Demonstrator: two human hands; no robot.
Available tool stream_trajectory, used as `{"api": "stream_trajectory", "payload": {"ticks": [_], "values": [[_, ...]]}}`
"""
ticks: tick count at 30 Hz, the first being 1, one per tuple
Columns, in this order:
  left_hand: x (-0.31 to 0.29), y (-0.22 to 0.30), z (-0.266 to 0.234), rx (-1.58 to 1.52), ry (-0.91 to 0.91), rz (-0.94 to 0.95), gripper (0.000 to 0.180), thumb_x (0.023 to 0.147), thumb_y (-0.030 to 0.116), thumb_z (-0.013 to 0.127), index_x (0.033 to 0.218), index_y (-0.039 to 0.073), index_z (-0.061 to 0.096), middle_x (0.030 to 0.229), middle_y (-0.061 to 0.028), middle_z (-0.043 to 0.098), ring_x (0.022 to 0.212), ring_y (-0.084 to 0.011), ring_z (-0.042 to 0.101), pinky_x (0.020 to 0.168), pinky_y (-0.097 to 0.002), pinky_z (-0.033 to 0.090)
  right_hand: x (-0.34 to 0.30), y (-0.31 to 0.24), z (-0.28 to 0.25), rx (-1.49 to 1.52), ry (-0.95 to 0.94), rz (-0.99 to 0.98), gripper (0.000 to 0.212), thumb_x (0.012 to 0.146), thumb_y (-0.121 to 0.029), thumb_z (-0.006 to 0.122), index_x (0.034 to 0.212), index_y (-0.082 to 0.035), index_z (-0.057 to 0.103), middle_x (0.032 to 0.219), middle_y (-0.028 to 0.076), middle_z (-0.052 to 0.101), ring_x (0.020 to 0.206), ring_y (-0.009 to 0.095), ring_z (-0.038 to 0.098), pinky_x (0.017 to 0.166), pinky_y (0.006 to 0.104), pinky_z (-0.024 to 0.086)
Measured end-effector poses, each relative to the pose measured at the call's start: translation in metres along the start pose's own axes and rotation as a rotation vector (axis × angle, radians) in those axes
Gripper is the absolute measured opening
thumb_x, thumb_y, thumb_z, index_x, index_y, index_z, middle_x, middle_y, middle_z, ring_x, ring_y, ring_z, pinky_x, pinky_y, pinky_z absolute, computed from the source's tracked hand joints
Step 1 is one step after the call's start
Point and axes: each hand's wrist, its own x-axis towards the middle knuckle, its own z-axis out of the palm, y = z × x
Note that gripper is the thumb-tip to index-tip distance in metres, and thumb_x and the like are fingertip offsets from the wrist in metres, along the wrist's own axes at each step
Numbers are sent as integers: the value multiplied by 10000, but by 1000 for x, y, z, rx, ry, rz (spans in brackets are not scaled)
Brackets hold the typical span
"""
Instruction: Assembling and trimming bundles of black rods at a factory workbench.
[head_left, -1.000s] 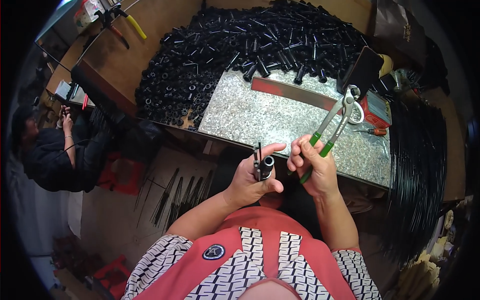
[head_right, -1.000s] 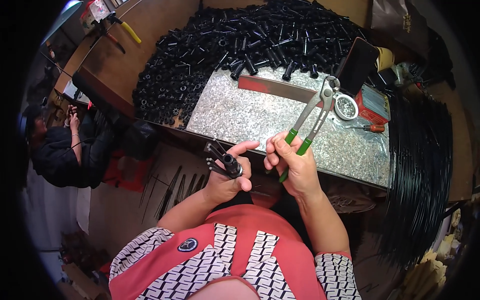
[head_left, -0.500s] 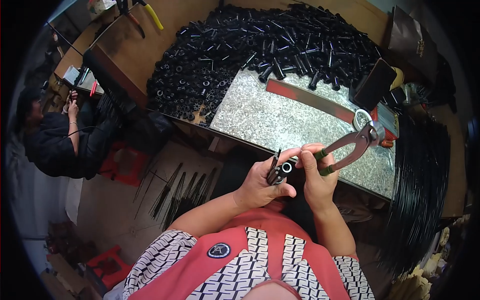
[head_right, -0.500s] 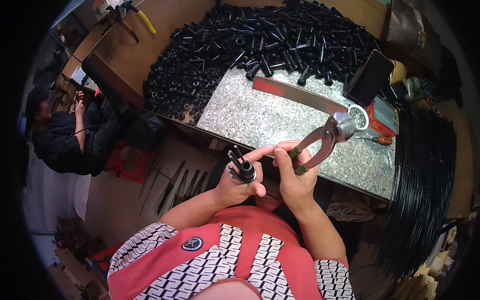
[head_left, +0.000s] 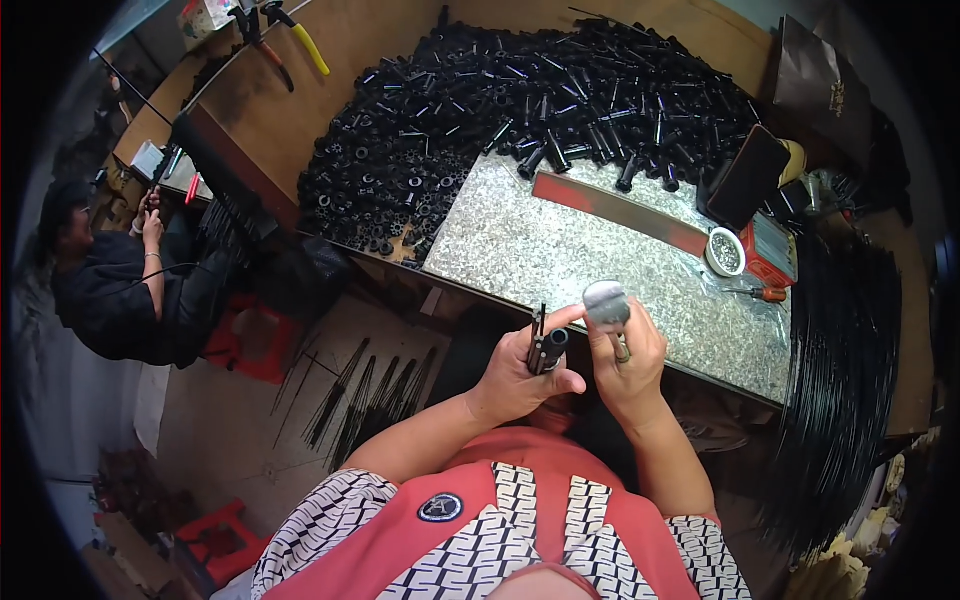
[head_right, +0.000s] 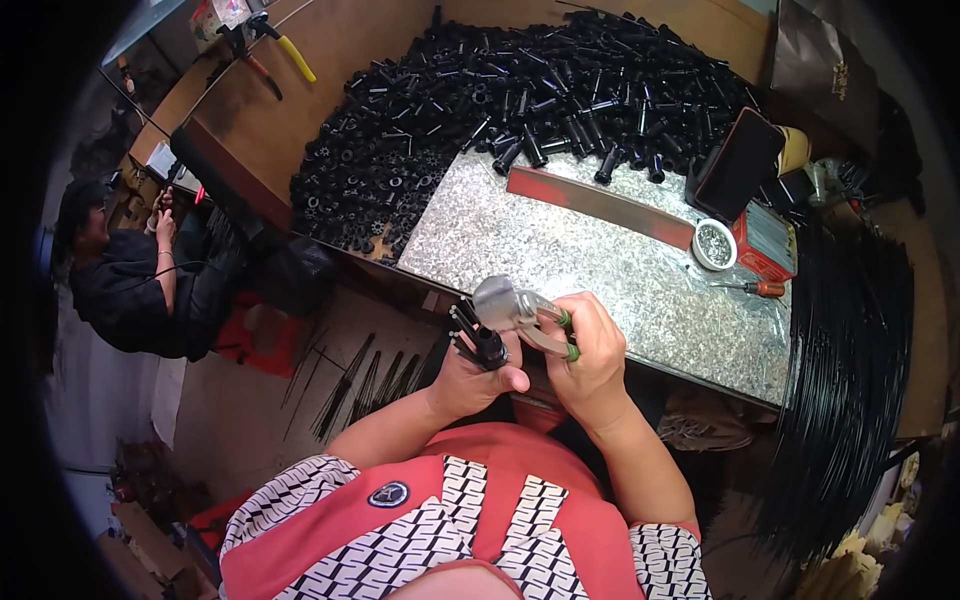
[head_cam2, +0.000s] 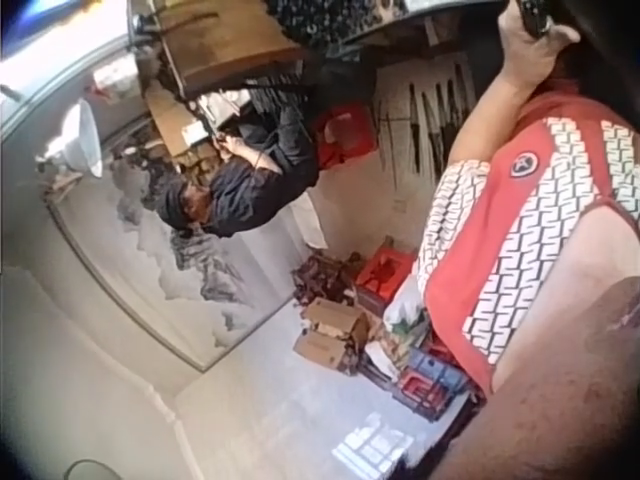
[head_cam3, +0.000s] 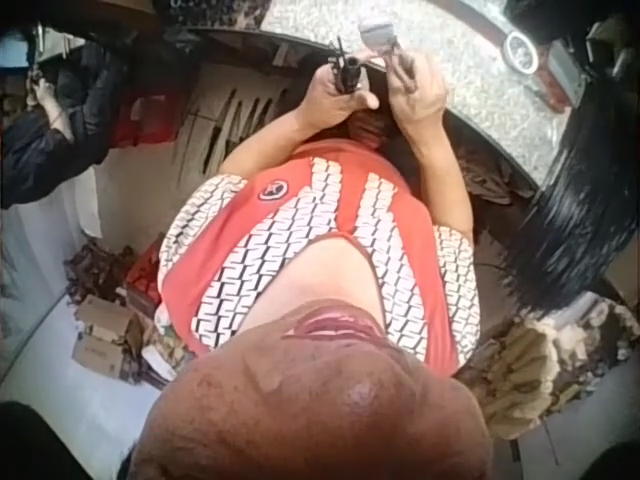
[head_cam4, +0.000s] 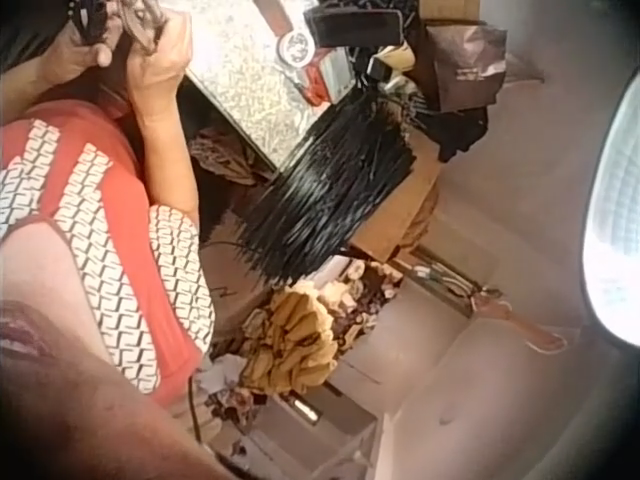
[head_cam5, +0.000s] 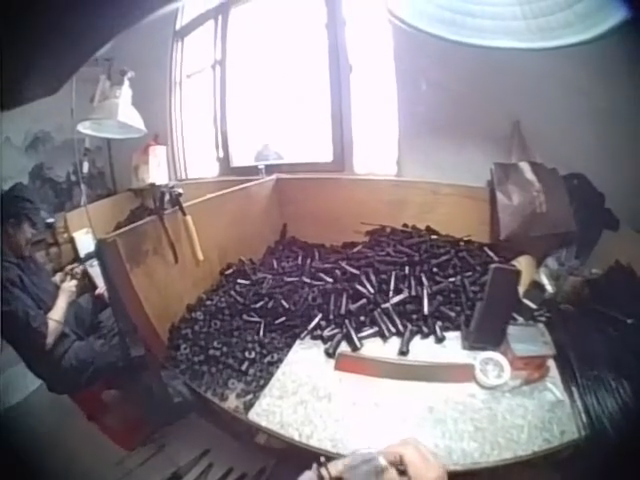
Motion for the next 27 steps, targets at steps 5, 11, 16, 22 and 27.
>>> {"api": "stream_trajectory", "payload": {"ticks": [5,11,16,22,27], "values": [[3,2,-2,-112,49,-114,820,752,371,807,1380,-6,438,703,92,444,665,-15,400,640,-174,376,-5,-4,3,128,-82,146,61,828,-37,583,857,-3,542,754,135,553,649,314,556,592,371,445],[3,-3,-5,-248,64,-97,889,739,415,807,1384,-47,406,958,37,609,893,-34,511,848,-200,417,-11,-16,10,404,-120,87,22,862,2,572,884,-3,575,863,77,561,762,160,547,710,284,446],[3,2,-7,-261,75,-99,926,728,451,795,1398,-34,380,1053,10,600,967,-58,526,883,-235,425,-19,-7,18,408,-134,116,145,835,-70,639,949,5,587,852,116,545,727,271,557,656,339,454],[1,1,-13,-225,40,-146,961,709,530,770,1399,-18,385,1068,7,582,981,-68,525,869,-239,427,-17,-12,22,373,-96,76,137,844,-94,639,938,-2,599,853,128,543,717,278,560,645,339,454],[6,9,-9,-196,46,-44,939,737,520,747,1388,-48,380,934,22,599,934,-67,541,910,-269,422,-24,-12,25,409,-136,147,78,862,-5,581,939,-14,571,920,98,575,810,169,557,741,304,457]]}}
